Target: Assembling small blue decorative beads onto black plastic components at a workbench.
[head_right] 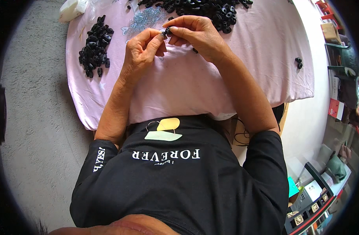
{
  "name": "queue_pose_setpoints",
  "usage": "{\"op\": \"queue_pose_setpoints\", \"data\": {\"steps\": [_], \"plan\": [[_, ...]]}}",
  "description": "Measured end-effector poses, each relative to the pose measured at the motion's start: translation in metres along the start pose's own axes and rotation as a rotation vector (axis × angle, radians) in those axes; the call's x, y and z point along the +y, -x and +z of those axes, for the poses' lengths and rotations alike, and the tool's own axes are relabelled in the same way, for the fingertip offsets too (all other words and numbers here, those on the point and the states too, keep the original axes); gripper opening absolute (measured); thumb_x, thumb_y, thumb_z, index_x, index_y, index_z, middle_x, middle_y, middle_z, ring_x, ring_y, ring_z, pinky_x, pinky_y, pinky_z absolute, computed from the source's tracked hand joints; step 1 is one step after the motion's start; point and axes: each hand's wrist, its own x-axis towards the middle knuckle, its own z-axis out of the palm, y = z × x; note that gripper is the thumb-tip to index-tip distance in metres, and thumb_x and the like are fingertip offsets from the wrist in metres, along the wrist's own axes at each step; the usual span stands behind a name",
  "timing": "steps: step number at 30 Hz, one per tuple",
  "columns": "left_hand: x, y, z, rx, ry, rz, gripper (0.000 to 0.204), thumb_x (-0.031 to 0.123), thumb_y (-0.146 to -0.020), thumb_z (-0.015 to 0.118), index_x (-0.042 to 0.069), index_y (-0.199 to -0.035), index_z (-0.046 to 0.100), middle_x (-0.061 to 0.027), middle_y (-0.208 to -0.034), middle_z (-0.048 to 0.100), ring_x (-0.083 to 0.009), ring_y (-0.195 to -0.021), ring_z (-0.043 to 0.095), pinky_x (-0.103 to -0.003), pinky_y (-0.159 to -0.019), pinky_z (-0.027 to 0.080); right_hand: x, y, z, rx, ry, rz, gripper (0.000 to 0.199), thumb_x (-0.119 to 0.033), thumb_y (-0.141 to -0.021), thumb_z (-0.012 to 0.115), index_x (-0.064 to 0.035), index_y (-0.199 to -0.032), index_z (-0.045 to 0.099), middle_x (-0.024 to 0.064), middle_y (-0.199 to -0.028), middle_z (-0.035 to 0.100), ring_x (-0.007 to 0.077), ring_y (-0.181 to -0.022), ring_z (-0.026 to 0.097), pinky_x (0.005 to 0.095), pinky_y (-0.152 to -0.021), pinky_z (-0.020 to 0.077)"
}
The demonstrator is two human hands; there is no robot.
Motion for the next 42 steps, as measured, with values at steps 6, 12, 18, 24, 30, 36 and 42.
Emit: {"op": "queue_pose_setpoints", "data": {"steps": [6, 12, 18, 24, 30, 36, 42], "plan": [[-0.0035, 0.0005, -0.0004, -0.01, -0.017, 0.024, 0.016, 0.013, -0.099, 0.053, 0.001, -0.097, 0.062, -0.0023, -0.076, 0.063, -0.008, -0.069, 0.06, -0.022, -0.066, 0.052, 0.0016, -0.0005, 0.0003, 0.001, 0.02, -0.006, 0.021, -0.011, -0.095, 0.062, -0.0009, -0.112, 0.068, 0.0036, -0.086, 0.07, 0.0069, -0.074, 0.066, 0.0187, -0.068, 0.0532], [-0.0035, 0.0004, -0.0017, -0.023, -0.042, 0.021, 0.016, 0.013, -0.1, 0.052, 0.001, -0.097, 0.062, -0.0017, -0.075, 0.062, -0.0075, -0.069, 0.059, -0.022, -0.066, 0.051, 0.0005, -0.0001, 0.0016, 0.009, 0.046, 0.006, 0.021, -0.012, -0.095, 0.062, -0.0008, -0.111, 0.068, 0.0036, -0.086, 0.07, 0.0066, -0.074, 0.066, 0.0184, -0.067, 0.0528], [-0.0094, -0.0016, -0.002, -0.003, -0.046, 0.085, 0.015, 0.011, -0.097, 0.054, 0.0, -0.091, 0.063, -0.003, -0.068, 0.063, -0.0081, -0.061, 0.059, -0.024, -0.057, 0.049, -0.0007, 0.0006, 0.001, -0.007, 0.093, -0.005, 0.021, -0.013, -0.095, 0.062, -0.0007, -0.112, 0.068, 0.004, -0.087, 0.07, 0.0072, -0.074, 0.066, 0.0186, -0.068, 0.0532], [-0.0039, -0.0006, -0.0066, -0.026, -0.004, 0.052, 0.013, 0.011, -0.096, 0.054, 0.001, -0.093, 0.062, -0.0019, -0.068, 0.062, -0.0077, -0.062, 0.058, -0.024, -0.059, 0.049, -0.0008, 0.0002, 0.0031, 0.01, 0.059, 0.012, 0.022, -0.013, -0.095, 0.062, -0.0004, -0.111, 0.068, 0.0049, -0.087, 0.07, 0.0079, -0.074, 0.067, 0.0199, -0.068, 0.0542], [-0.0007, 0.0001, -0.0074, -0.116, -0.022, 0.027, 0.016, 0.013, -0.1, 0.051, 0.002, -0.094, 0.061, 0.0003, -0.074, 0.059, -0.006, -0.067, 0.054, -0.02, -0.064, 0.047, -0.0013, 0.0008, 0.0041, 0.025, 0.032, 0.014, 0.021, -0.013, -0.095, 0.061, 0.0005, -0.11, 0.068, 0.0058, -0.087, 0.07, 0.0088, -0.074, 0.067, 0.0204, -0.068, 0.0547], [-0.0051, -0.0001, -0.0054, -0.066, -0.029, 0.057, 0.014, 0.011, -0.095, 0.054, 0.001, -0.09, 0.062, -0.0022, -0.067, 0.061, -0.0074, -0.061, 0.057, -0.023, -0.059, 0.049, -0.0047, 0.0013, 0.0041, -0.029, 0.078, -0.015, 0.02, -0.01, -0.095, 0.061, 0.0021, -0.11, 0.067, 0.0061, -0.085, 0.069, 0.0091, -0.074, 0.066, 0.0225, -0.07, 0.056], [-0.0039, 0.0, -0.005, -0.062, -0.053, 0.065, 0.014, 0.011, -0.095, 0.054, 0.001, -0.089, 0.061, -0.0027, -0.066, 0.061, -0.0077, -0.06, 0.058, -0.024, -0.058, 0.049, -0.0054, 0.0021, 0.0053, -0.023, 0.114, -0.003, 0.02, -0.009, -0.095, 0.061, 0.0031, -0.109, 0.067, 0.0065, -0.085, 0.069, 0.0094, -0.074, 0.065, 0.0232, -0.071, 0.0563]]}}
